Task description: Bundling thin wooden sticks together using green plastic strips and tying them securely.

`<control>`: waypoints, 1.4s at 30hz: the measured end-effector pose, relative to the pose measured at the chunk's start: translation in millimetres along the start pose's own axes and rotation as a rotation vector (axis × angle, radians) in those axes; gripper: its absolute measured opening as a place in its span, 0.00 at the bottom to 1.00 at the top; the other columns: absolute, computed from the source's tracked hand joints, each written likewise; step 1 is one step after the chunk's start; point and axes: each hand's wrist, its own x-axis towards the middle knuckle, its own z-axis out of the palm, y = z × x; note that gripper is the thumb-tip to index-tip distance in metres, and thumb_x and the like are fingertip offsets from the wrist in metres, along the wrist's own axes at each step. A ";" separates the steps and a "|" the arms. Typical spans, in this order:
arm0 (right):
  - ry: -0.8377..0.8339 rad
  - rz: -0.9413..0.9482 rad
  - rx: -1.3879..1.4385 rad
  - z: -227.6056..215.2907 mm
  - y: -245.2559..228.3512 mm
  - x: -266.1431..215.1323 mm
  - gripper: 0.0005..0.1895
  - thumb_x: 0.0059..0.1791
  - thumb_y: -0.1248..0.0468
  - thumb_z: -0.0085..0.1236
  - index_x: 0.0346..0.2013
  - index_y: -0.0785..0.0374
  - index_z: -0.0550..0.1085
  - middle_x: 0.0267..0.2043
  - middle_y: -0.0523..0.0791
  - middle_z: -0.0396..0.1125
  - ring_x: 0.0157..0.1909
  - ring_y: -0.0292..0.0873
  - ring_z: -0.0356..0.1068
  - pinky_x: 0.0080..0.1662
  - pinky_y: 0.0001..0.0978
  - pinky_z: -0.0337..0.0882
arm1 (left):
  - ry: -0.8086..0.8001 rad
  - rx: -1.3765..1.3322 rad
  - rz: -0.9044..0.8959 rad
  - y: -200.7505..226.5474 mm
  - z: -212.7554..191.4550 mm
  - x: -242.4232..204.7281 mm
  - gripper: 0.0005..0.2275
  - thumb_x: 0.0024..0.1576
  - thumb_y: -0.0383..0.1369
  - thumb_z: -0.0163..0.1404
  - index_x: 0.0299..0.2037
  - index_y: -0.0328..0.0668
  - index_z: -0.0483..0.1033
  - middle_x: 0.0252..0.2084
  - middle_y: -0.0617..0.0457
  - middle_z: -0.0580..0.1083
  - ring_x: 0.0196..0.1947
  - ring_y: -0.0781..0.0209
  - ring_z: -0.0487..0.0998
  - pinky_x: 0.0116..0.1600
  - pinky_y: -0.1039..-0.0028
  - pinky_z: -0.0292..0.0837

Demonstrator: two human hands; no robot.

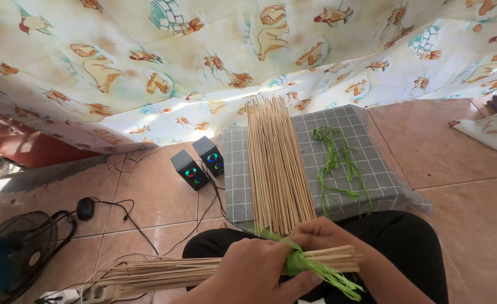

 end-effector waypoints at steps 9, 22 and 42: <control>0.416 -0.108 -0.209 11.6 26.1 -36.0 0.15 0.53 0.66 0.50 0.29 0.71 0.81 0.17 0.46 0.67 0.20 0.39 0.64 0.27 0.32 0.68 | 0.074 -0.693 -0.526 -7.9 -16.5 14.8 0.14 0.60 0.41 0.54 0.46 0.39 0.82 0.27 0.56 0.76 0.20 0.70 0.74 0.27 0.80 0.71; 0.445 -0.554 -0.324 40.5 -50.0 -30.1 0.08 0.48 0.72 0.55 0.35 0.71 0.81 0.36 0.47 0.79 0.28 0.36 0.74 0.32 0.26 0.78 | 0.070 -1.402 -0.506 -47.8 60.7 58.1 0.23 0.71 0.45 0.36 0.38 0.32 0.75 0.29 0.45 0.73 0.14 0.60 0.72 0.18 0.80 0.66; 0.503 -0.556 0.210 -53.8 70.5 58.3 0.16 0.55 0.67 0.46 0.47 0.78 0.77 0.44 0.53 0.71 0.45 0.46 0.66 0.51 0.38 0.67 | 0.960 -0.455 -0.070 -121.8 105.4 139.5 0.03 0.54 0.26 0.60 0.35 0.34 0.84 0.33 0.56 0.76 0.19 0.71 0.67 0.23 0.80 0.63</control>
